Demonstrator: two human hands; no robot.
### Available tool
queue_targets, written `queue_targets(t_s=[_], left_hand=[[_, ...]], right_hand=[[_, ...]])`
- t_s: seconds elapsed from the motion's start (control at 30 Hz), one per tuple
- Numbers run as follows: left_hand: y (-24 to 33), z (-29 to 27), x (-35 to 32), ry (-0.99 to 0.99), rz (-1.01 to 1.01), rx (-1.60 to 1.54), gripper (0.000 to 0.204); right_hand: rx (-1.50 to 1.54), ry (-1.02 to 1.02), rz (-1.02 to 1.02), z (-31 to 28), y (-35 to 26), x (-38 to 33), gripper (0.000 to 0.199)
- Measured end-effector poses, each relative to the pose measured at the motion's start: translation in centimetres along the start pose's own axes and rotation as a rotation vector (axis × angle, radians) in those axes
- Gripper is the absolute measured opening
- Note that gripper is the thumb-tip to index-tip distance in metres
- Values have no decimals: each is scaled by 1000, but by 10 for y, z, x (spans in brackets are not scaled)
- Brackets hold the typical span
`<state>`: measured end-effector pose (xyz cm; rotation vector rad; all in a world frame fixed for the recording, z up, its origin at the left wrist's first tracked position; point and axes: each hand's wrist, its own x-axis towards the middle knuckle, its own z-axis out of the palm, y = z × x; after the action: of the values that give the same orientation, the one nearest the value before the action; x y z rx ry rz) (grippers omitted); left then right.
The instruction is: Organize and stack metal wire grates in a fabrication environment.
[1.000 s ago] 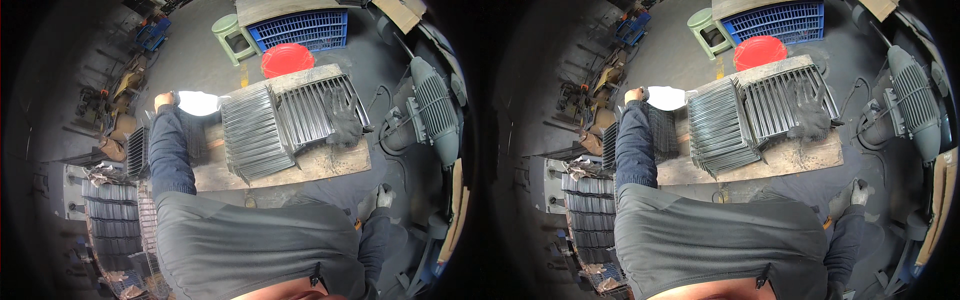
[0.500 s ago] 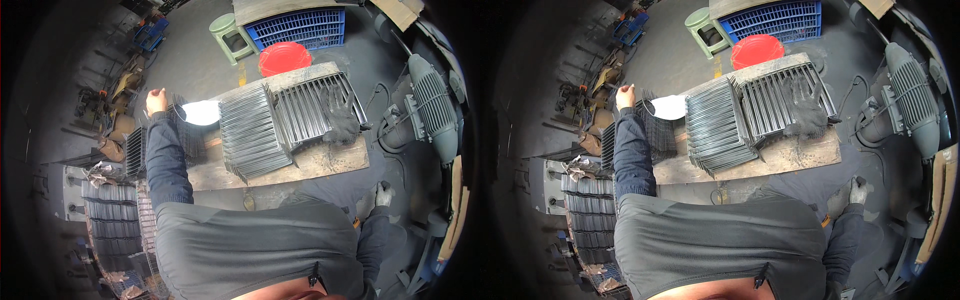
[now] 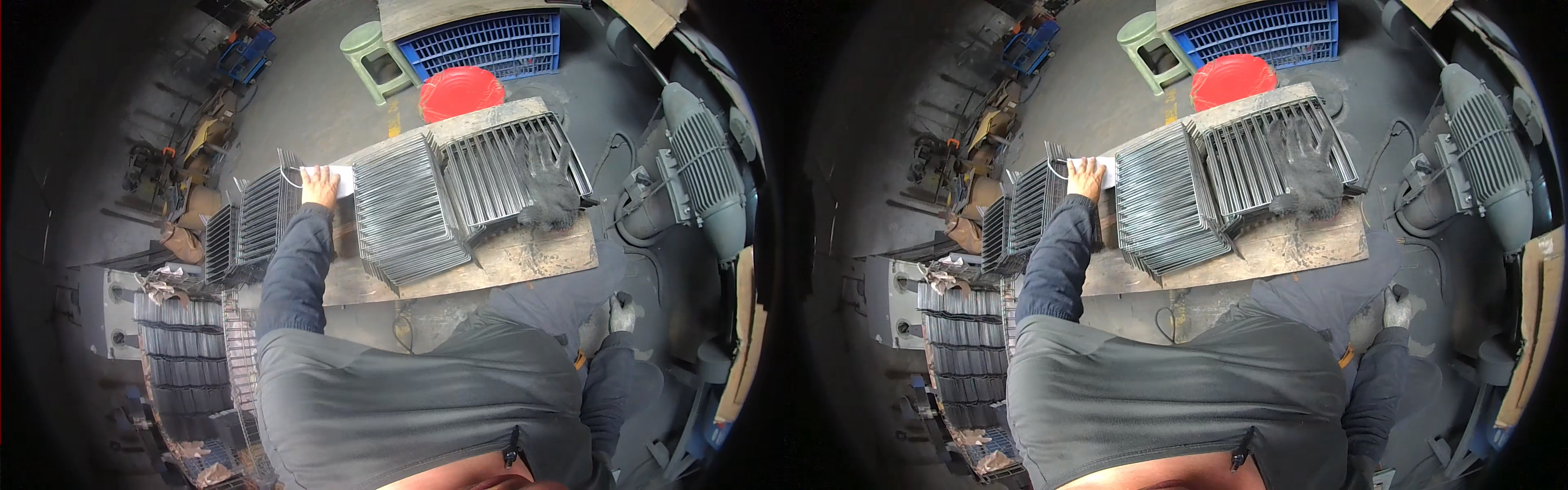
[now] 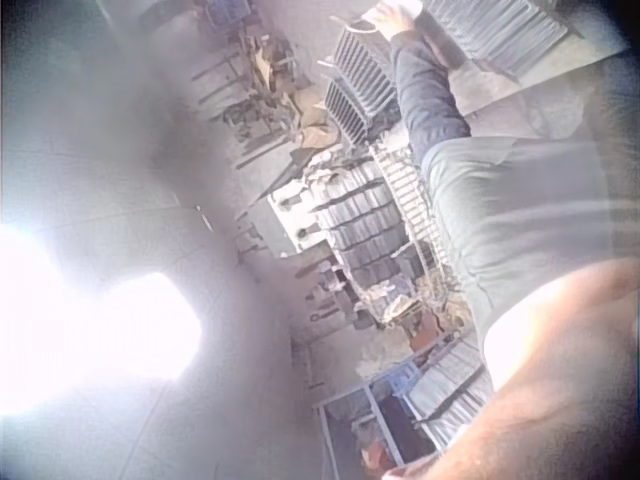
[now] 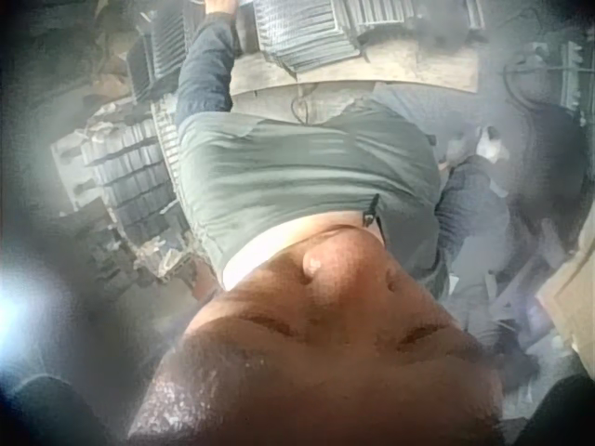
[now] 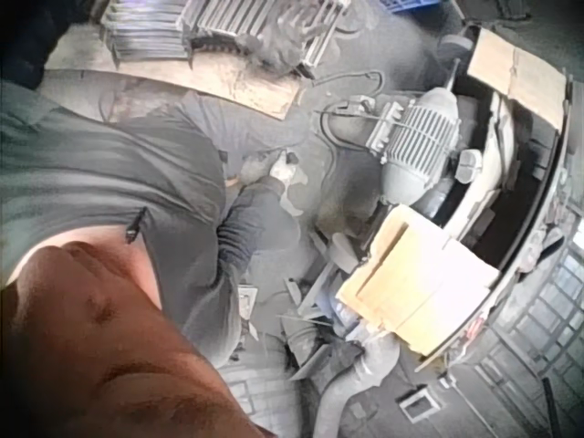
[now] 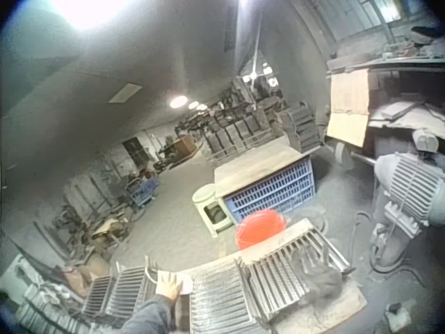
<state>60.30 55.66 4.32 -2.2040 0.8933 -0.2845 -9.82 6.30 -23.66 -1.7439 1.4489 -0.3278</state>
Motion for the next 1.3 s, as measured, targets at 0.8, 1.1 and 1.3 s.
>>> queue_targets(t_s=[0.8, 1.1, 1.3], left_hand=[[-26, -13, 99, -200, -47, -551, 43], [-47, 17, 93, -226, 16, -438, 36], [-21, -14, 98, -188, -79, -376, 22]], right_hand=[[-90, -65, 83, 7, 10, -1, 46], [-172, -89, 10, 0, -23, -7, 45], [-135, -6, 38, -3, -25, -19, 42]])
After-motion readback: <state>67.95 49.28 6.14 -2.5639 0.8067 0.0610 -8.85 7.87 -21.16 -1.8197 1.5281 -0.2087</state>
